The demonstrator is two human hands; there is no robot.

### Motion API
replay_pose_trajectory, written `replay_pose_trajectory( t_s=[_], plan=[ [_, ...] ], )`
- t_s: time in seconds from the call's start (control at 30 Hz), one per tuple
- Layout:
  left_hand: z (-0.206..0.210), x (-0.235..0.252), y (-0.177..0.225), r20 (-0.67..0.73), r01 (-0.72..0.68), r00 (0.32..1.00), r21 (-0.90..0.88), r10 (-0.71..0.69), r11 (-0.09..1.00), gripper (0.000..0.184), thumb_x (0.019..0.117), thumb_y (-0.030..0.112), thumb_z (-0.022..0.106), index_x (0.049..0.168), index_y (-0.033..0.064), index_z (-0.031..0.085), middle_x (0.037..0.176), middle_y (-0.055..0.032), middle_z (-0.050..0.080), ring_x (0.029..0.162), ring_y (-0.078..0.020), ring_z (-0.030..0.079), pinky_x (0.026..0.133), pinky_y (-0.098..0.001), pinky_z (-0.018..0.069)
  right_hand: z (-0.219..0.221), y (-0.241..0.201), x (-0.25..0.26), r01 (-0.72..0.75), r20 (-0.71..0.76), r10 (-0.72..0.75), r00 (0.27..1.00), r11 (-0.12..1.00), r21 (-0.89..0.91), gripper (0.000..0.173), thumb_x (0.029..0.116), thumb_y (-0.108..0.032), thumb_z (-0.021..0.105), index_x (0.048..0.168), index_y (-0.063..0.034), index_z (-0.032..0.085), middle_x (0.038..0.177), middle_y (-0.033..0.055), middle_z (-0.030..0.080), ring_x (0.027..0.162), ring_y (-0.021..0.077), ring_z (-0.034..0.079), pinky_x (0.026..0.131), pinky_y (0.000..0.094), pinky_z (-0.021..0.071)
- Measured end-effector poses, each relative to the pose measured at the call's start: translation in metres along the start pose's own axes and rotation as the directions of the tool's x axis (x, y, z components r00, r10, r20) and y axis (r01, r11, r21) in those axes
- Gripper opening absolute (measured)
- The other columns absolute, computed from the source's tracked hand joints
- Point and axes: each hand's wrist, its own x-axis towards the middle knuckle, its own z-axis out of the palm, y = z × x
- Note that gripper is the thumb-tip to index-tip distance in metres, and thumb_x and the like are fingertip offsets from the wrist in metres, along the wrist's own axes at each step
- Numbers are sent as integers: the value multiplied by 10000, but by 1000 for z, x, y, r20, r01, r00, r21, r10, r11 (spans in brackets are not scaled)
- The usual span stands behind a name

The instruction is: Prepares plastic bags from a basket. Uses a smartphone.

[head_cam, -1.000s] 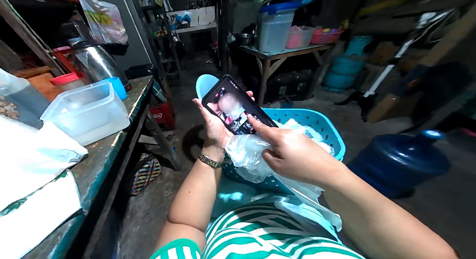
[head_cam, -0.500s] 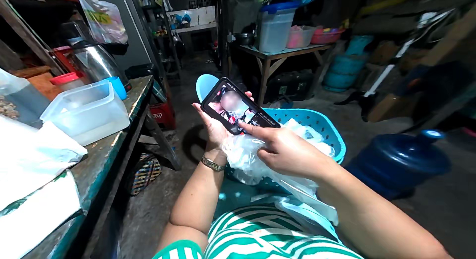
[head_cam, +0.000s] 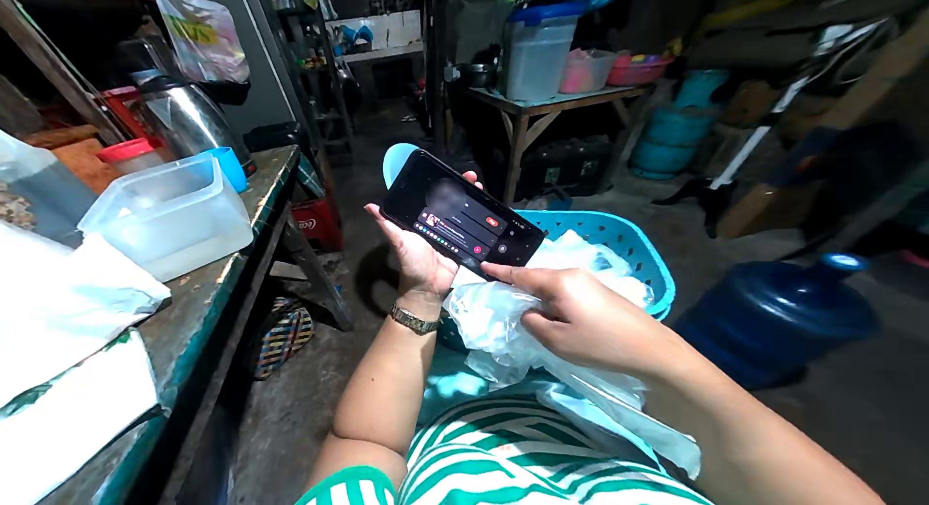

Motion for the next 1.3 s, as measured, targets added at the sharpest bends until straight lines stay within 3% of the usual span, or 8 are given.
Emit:
replay_pose_trajectory(
  t_s=[0.17,0.33,0.43,0.67,0.87,1.03,1.17,1.3],
  plan=[
    [3,0,4,-9,-37,999,24,38,999,977,839,909,52,1391,292,571,1400,-10,618,1242,-192,625,928,-393,577,-4,5,-3,-52,-106,51,993,999,-8,656,884,-154,522,1539,-166,487,961,64,711,771,139,619,677,386,514],
    [-2,0,2,29,-50,998,-52,52,997,959,838,920,107,1404,294,562,1425,-14,604,1279,-195,605,955,-384,567,-7,7,-3,-86,-136,85,987,996,1,716,869,-161,532,1577,-175,426,980,68,716,808,140,639,701,393,530],
    [-2,0,2,17,-51,998,-64,52,997,938,846,915,135,1403,292,560,1423,-17,605,1274,-193,608,952,-381,568,-6,7,-2,-100,-147,102,984,995,17,746,861,-152,540,1592,-181,395,943,53,704,761,124,619,671,375,521],
    [-4,1,1,34,-63,997,-30,64,998,978,837,916,61,1401,291,559,1421,-15,604,1260,-191,615,925,-375,575,-1,5,0,-60,-105,60,993,998,0,756,874,-155,539,1607,-211,362,940,67,699,755,144,615,670,385,512],
    [-7,-4,-7,102,-92,991,7,91,996,942,852,909,100,1410,299,552,1424,1,595,1264,-163,600,950,-343,551,2,-4,10,-7,-45,5,999,999,-33,772,886,-135,554,1619,-233,332,967,87,697,802,187,632,699,421,520],
    [-9,-18,-17,-22,-110,993,124,114,986,839,905,863,135,1398,325,547,1375,59,620,1229,-104,599,962,-322,528,-2,-19,24,-11,-20,9,1000,996,-85,789,916,-107,601,1633,-240,300,908,87,679,763,196,611,672,426,510],
    [-10,-13,-16,32,-68,997,30,67,997,899,866,900,136,1393,310,563,1383,32,620,1230,-118,609,945,-322,543,-1,-16,20,28,-71,-34,997,996,-81,774,882,-111,586,1613,-222,355,908,80,684,756,186,610,661,422,506],
    [-9,-6,-14,116,-108,987,-27,110,994,940,848,917,136,1395,285,566,1395,-9,616,1245,-162,612,949,-351,548,-1,-7,11,41,-117,-48,992,997,-65,772,860,-148,565,1603,-234,375,909,53,694,751,157,618,655,404,515]
  ],
)
